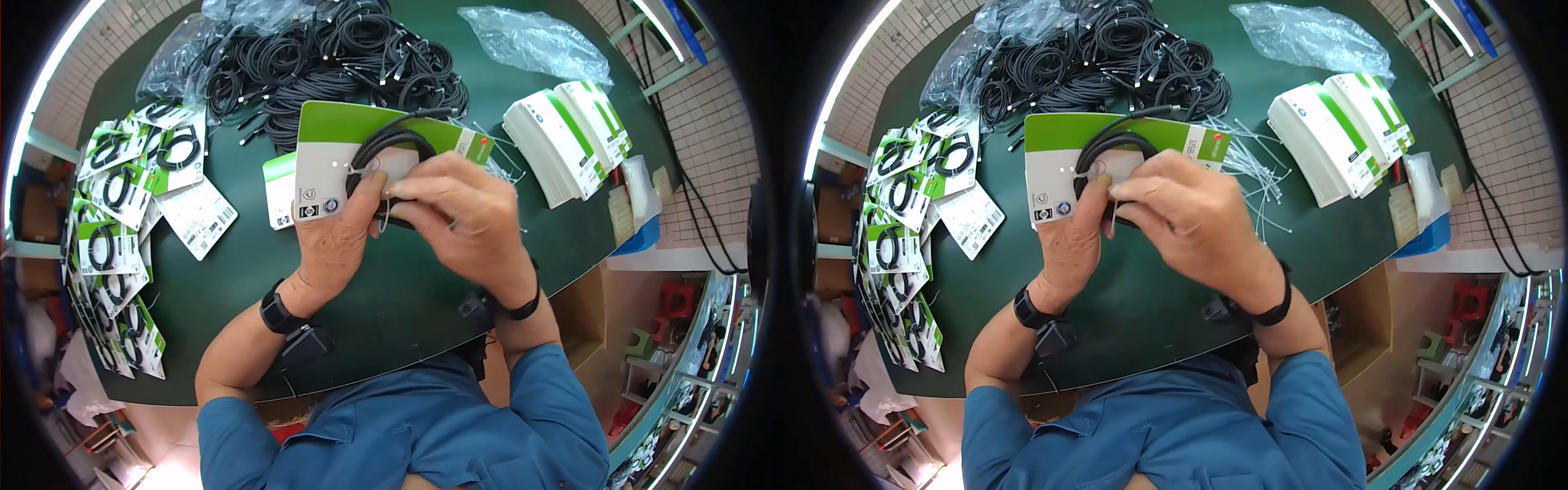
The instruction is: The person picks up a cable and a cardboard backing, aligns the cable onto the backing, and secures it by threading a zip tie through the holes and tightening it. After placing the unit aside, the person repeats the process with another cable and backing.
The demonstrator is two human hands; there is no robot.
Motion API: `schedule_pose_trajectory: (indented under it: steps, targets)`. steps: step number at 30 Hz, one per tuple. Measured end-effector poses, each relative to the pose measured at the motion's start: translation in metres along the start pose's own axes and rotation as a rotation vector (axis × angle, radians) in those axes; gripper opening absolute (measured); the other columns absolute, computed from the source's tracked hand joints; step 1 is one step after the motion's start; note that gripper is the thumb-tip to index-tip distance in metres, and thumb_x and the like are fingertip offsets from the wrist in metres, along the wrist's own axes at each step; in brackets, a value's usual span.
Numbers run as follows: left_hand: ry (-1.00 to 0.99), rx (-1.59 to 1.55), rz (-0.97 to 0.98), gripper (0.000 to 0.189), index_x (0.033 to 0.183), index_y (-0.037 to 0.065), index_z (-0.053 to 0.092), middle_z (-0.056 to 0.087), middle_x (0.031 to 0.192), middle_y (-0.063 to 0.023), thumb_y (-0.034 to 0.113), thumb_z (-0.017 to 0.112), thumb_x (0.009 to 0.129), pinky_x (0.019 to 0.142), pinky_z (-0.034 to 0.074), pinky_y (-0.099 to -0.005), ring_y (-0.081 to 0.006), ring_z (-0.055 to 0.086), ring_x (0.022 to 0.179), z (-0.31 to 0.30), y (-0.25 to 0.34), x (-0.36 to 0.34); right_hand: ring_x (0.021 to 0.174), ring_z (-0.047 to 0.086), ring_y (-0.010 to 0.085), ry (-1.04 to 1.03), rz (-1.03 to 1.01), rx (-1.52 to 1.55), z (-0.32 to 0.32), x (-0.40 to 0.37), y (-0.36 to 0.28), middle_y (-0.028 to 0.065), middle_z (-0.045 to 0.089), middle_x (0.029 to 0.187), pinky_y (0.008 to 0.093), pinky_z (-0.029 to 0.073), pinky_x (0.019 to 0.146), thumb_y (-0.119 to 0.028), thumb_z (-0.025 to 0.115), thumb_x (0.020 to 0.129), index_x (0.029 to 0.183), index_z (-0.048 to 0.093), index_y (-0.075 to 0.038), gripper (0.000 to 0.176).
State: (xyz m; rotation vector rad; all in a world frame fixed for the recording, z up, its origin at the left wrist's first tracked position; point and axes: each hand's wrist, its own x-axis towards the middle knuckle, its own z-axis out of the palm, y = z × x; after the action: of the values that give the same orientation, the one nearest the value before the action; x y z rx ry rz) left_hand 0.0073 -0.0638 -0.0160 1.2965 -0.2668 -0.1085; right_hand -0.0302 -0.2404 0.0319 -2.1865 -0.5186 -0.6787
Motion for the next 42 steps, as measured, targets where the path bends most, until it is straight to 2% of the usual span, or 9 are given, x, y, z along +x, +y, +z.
schedule_pose_trajectory:
  steps: [7, 10, 11, 14, 22, 27, 31, 34, 42]
  targets:
    - [0.064, -0.145, -0.009, 0.027, 0.119, -0.001, 0.061, 0.068, 0.098, -0.0073, 0.004, 0.072, 0.095, 0.044, 0.043, -0.0234, -0.0096, 0.056, 0.058, 0.011, 0.021, 0.001, 0.07, 0.061, 0.0065, 0.608, 0.282, 0.741, -0.042, 0.002, 0.061, 0.0053, 0.071, 0.097, 0.0214, 0.049, 0.059, -0.001, 0.075, 0.094, 0.108, 0.072, 0.001, 0.014]
    - [0.042, -0.139, -0.007, 0.027, 0.119, -0.002, 0.06, 0.068, 0.099, -0.0082, 0.003, 0.071, 0.095, 0.043, 0.043, -0.0238, -0.0103, 0.056, 0.057, 0.014, 0.026, -0.002, 0.084, 0.067, 0.0116, 0.387, 0.596, 0.974, -0.031, -0.006, 0.092, 0.0078, 0.072, 0.106, 0.0261, 0.056, 0.075, -0.009, 0.068, 0.101, 0.119, 0.07, 0.001, 0.021]
    - [0.03, -0.14, -0.004, 0.026, 0.118, -0.002, 0.06, 0.068, 0.099, -0.0086, 0.002, 0.071, 0.095, 0.042, 0.043, -0.024, -0.0106, 0.057, 0.058, 0.015, 0.027, -0.003, 0.084, 0.067, 0.0116, 0.407, 0.607, 0.984, -0.024, -0.014, 0.089, 0.0078, 0.072, 0.106, 0.0261, 0.056, 0.075, -0.009, 0.068, 0.101, 0.119, 0.07, 0.001, 0.021]
    - [-0.003, -0.118, -0.002, 0.026, 0.118, -0.002, 0.061, 0.068, 0.1, -0.0093, 0.002, 0.071, 0.094, 0.042, 0.044, -0.0242, -0.0112, 0.057, 0.059, 0.015, 0.026, -0.008, 0.099, 0.073, 0.0197, -0.026, 0.412, 1.609, -0.002, -0.033, 0.07, 0.0117, 0.075, 0.118, 0.0312, 0.058, 0.087, -0.013, 0.066, 0.102, 0.129, 0.068, 0.0, 0.03]
    - [-0.009, -0.067, 0.015, 0.026, 0.114, -0.003, 0.063, 0.068, 0.101, -0.0102, -0.003, 0.072, 0.09, 0.043, 0.046, -0.0242, -0.0127, 0.06, 0.061, 0.014, 0.019, -0.014, 0.114, 0.072, 0.0245, -0.079, 0.393, 1.02, -0.005, -0.061, 0.048, 0.0121, 0.075, 0.124, 0.0371, 0.057, 0.097, -0.018, 0.061, 0.104, 0.136, 0.066, -0.003, 0.036]
    - [-0.05, -0.04, 0.03, 0.024, 0.111, -0.002, 0.064, 0.069, 0.098, -0.0092, -0.003, 0.074, 0.089, 0.043, 0.046, -0.0247, -0.0127, 0.06, 0.061, 0.011, 0.014, -0.015, 0.118, 0.071, 0.0216, -0.11, 0.317, 1.099, -0.004, -0.072, 0.065, 0.0117, 0.071, 0.134, 0.0353, 0.06, 0.096, -0.022, 0.067, 0.103, 0.142, 0.064, -0.005, 0.043]
    - [-0.031, -0.063, 0.014, 0.024, 0.11, -0.002, 0.064, 0.069, 0.094, -0.0081, -0.001, 0.075, 0.088, 0.044, 0.046, -0.0249, -0.0126, 0.06, 0.06, 0.014, 0.016, -0.015, 0.116, 0.07, 0.0231, -0.18, 0.567, 1.009, -0.01, -0.072, 0.064, 0.0123, 0.073, 0.127, 0.0361, 0.057, 0.098, -0.011, 0.068, 0.098, 0.137, 0.065, -0.003, 0.04]
    - [-0.001, -0.042, -0.02, 0.025, 0.109, -0.002, 0.064, 0.069, 0.091, -0.0076, -0.001, 0.076, 0.087, 0.044, 0.047, -0.025, -0.0125, 0.06, 0.06, 0.017, 0.024, -0.017, 0.118, 0.069, 0.024, -0.28, 0.329, 0.363, -0.008, -0.081, 0.084, 0.013, 0.07, 0.133, 0.0358, 0.056, 0.098, -0.014, 0.076, 0.093, 0.142, 0.061, -0.003, 0.051]
    - [-0.109, -0.027, -0.036, 0.031, 0.117, -0.001, 0.063, 0.07, 0.096, -0.009, 0.0, 0.075, 0.089, 0.048, 0.05, -0.0242, -0.0135, 0.064, 0.067, 0.009, 0.019, -0.007, 0.106, 0.071, 0.0221, 0.1, -0.233, 0.27, 0.029, -0.032, 0.097, 0.0091, 0.071, 0.12, 0.0317, 0.057, 0.095, -0.025, 0.083, 0.088, 0.135, 0.061, -0.004, 0.056]
